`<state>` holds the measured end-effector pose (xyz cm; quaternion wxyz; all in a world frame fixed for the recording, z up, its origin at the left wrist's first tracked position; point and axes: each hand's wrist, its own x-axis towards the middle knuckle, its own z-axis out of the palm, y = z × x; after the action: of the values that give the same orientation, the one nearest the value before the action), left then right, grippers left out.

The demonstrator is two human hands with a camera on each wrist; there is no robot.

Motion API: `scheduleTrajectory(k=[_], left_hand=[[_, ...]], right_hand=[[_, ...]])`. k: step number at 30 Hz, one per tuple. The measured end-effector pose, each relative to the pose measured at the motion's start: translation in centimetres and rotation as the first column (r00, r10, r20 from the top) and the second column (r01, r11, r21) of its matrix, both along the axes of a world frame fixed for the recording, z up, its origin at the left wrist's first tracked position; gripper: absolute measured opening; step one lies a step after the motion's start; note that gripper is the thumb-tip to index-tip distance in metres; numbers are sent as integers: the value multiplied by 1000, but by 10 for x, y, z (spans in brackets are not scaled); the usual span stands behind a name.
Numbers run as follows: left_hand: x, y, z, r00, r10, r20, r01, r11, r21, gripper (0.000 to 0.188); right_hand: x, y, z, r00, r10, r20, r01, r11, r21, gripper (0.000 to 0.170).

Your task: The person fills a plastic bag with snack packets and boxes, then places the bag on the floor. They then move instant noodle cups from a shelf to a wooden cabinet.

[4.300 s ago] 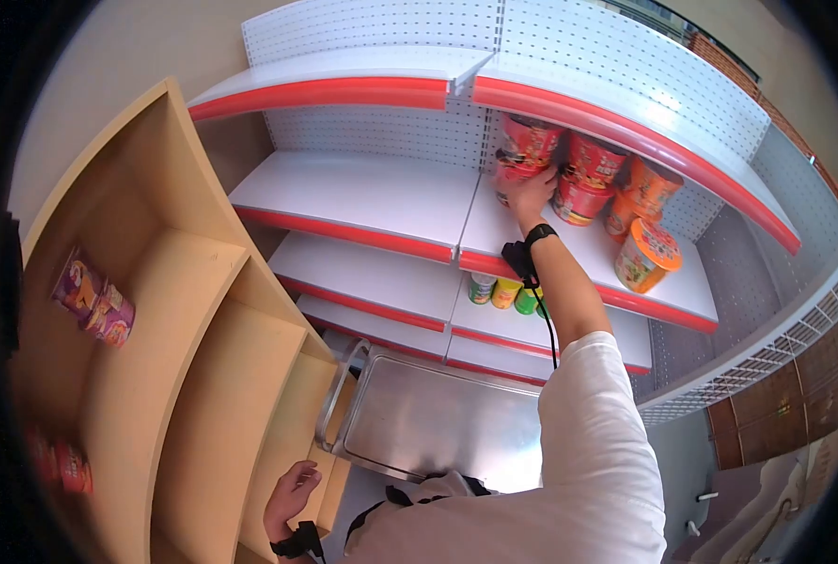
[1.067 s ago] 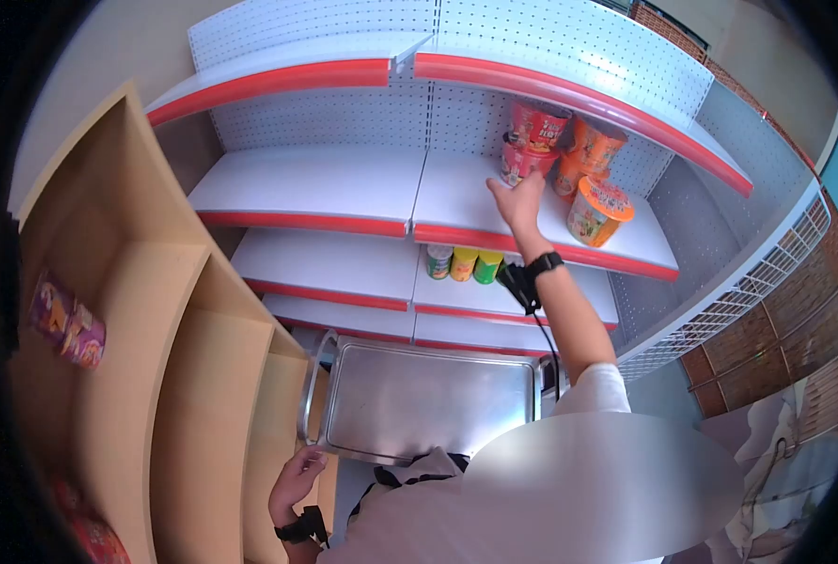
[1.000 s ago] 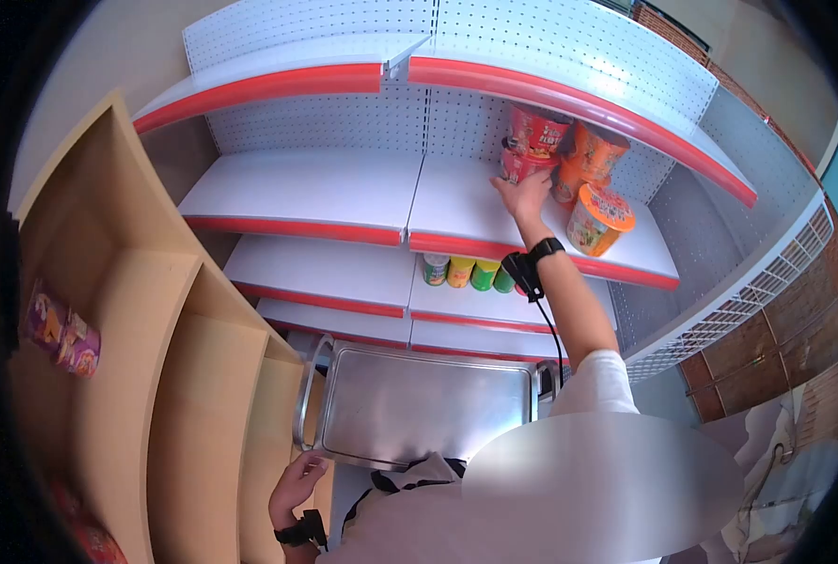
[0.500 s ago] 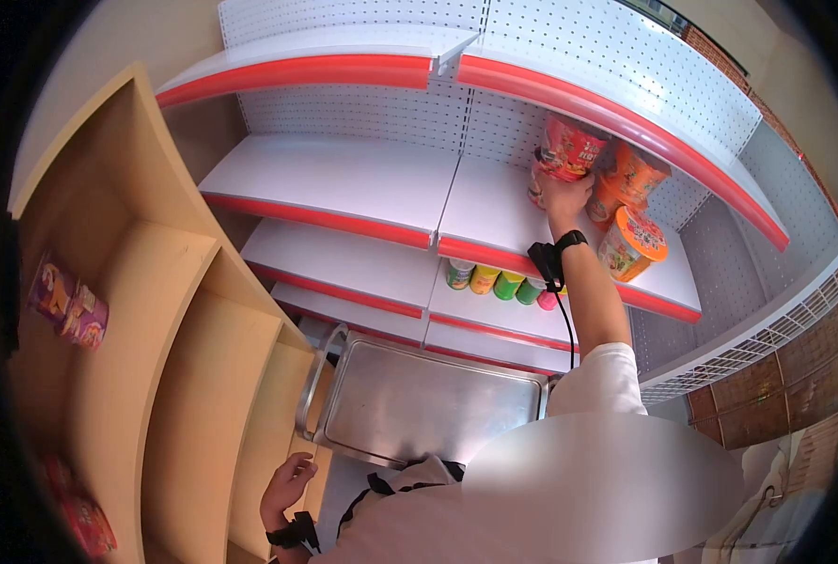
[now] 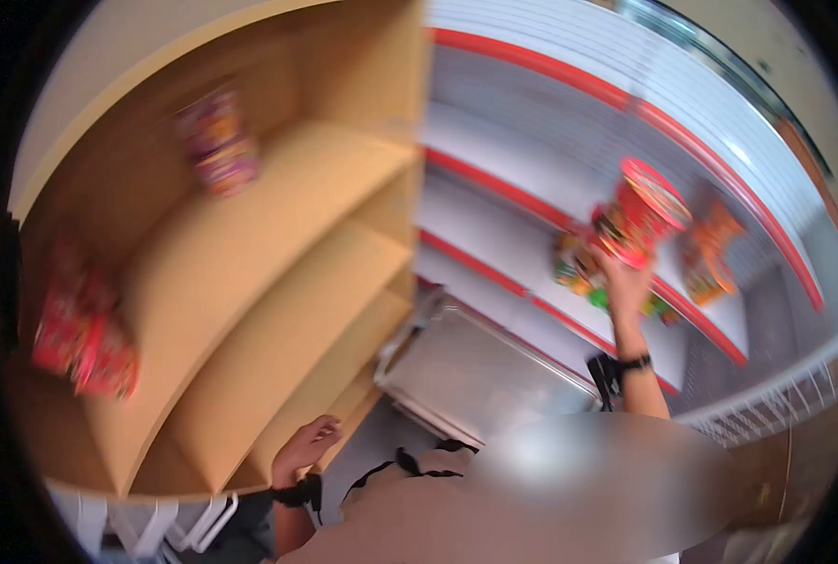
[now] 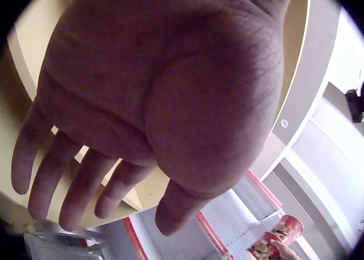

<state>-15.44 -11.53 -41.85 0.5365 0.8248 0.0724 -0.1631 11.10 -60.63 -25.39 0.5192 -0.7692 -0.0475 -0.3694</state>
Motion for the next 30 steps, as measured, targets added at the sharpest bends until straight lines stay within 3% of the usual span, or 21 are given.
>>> scheduleTrajectory(k=[2, 3, 5, 7, 11, 14, 16, 18, 22, 24, 27, 29, 30], left_hand=[[-23, 22, -1, 998, 9, 60, -4, 997, -75, 43], [-34, 30, 0, 996, 66, 67, -62, 996, -61, 43], [-53, 44, 5, 998, -4, 55, 0, 997, 75, 46], [-73, 53, 17, 999, 38, 32, -41, 996, 81, 47], [-116, 80, 15, 990, 139, 16, -140, 990, 37, 46], [-151, 90, 13, 979, 197, 50, -199, 979, 34, 46], [-171, 96, -3, 969, 235, 70, -237, 971, 17, 45], [-189, 96, 4, 958, 280, 56, -283, 959, 35, 45], [-219, 97, 15, 912, 409, 44, -410, 912, 31, 44], [-231, 99, 15, 889, 455, 50, -458, 887, 66, 44], [-249, 102, 1, 847, 529, 39, -531, 846, 53, 44], [-259, 100, 4, 819, 574, -27, -570, 817, 90, 45], [-265, 101, 0, 809, 587, -37, -586, 810, 27, 47]], right_hand=[[-27, 53, -7, 999, 50, -1, -50, 997, 54, 68], [-46, 87, 1, 994, 99, -56, -95, 993, 68, 69], [-74, 152, 19, 945, 326, -35, -316, 934, 166, 71], [-99, 209, 41, 901, 426, -83, -412, 899, 150, 75], [-125, 316, 84, 636, 771, -38, -752, 630, 193, 78], [-129, 389, 115, 409, 912, -16, -896, 405, 183, 85], [-118, 437, 115, 439, 898, -4, -897, 439, 59, 89], [-101, 490, 114, 334, 943, 17, -942, 333, 41, 91], [-78, 570, 114, 348, 936, -50, -937, 350, 17, 90], [-74, 595, 121, 467, 869, -165, -881, 472, -11, 92], [-51, 634, 113, 513, 833, -207, -857, 510, -69, 97], [-45, 645, 111, 499, 842, -204, -866, 491, -92, 101], [-43, 650, 108, 480, 849, -219, -876, 477, -70, 102]])
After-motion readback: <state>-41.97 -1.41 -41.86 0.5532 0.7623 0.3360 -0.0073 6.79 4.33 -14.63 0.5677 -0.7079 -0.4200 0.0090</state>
